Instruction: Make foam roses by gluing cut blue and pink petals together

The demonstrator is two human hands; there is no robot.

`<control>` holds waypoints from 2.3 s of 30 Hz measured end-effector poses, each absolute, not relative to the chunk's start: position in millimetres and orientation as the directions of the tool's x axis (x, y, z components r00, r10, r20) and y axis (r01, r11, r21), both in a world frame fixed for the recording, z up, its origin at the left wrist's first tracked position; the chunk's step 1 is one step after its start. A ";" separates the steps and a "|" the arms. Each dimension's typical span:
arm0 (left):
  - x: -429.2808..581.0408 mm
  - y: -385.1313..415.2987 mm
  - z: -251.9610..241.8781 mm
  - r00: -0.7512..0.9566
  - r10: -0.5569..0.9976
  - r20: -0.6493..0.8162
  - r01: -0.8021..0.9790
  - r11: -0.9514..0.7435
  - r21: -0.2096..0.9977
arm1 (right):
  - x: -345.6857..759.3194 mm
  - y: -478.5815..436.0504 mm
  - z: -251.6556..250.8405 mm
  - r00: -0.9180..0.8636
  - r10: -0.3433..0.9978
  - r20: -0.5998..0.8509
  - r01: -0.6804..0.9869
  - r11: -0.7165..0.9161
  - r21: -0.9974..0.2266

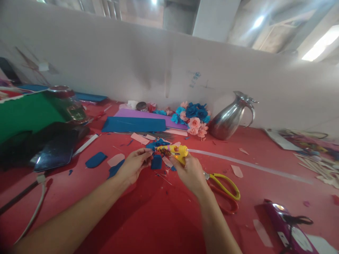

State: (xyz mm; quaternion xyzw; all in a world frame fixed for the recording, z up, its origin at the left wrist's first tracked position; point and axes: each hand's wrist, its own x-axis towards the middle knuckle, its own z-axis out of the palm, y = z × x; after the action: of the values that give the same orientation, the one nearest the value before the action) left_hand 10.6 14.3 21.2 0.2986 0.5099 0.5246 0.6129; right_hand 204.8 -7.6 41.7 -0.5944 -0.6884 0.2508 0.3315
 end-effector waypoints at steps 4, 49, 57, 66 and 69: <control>10.9 14.4 22.0 -0.075 0.941 -0.329 -0.322 0.289 0.901 | 201.1 -9.1 42.9 -0.056 0.986 0.159 0.739 0.148 -0.657; 10.4 14.1 24.9 -0.091 0.944 -0.318 -0.344 0.270 0.899 | 200.9 -13.9 48.6 -0.050 0.978 0.202 0.943 0.113 -0.312; 8.5 15.8 23.3 -0.080 0.944 -0.320 -0.355 0.273 0.894 | 201.0 -15.3 50.4 -0.035 0.977 0.211 0.919 0.114 -0.378; 5.3 18.4 23.4 -0.046 0.912 -0.408 -0.492 0.335 0.804 | 263.0 12.4 39.6 0.274 0.951 0.142 0.786 -0.136 -0.603; 5.1 18.4 24.6 -0.005 0.903 -0.429 -0.525 0.363 0.770 | 295.9 23.7 27.3 0.432 0.902 0.027 0.799 -0.368 -0.476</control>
State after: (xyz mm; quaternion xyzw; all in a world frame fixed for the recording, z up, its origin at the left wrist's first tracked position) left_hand 5.1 18.4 24.6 0.1996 0.4732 0.5280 0.6764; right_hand 295.9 23.7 27.3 -0.8183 -0.5195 0.1197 0.2148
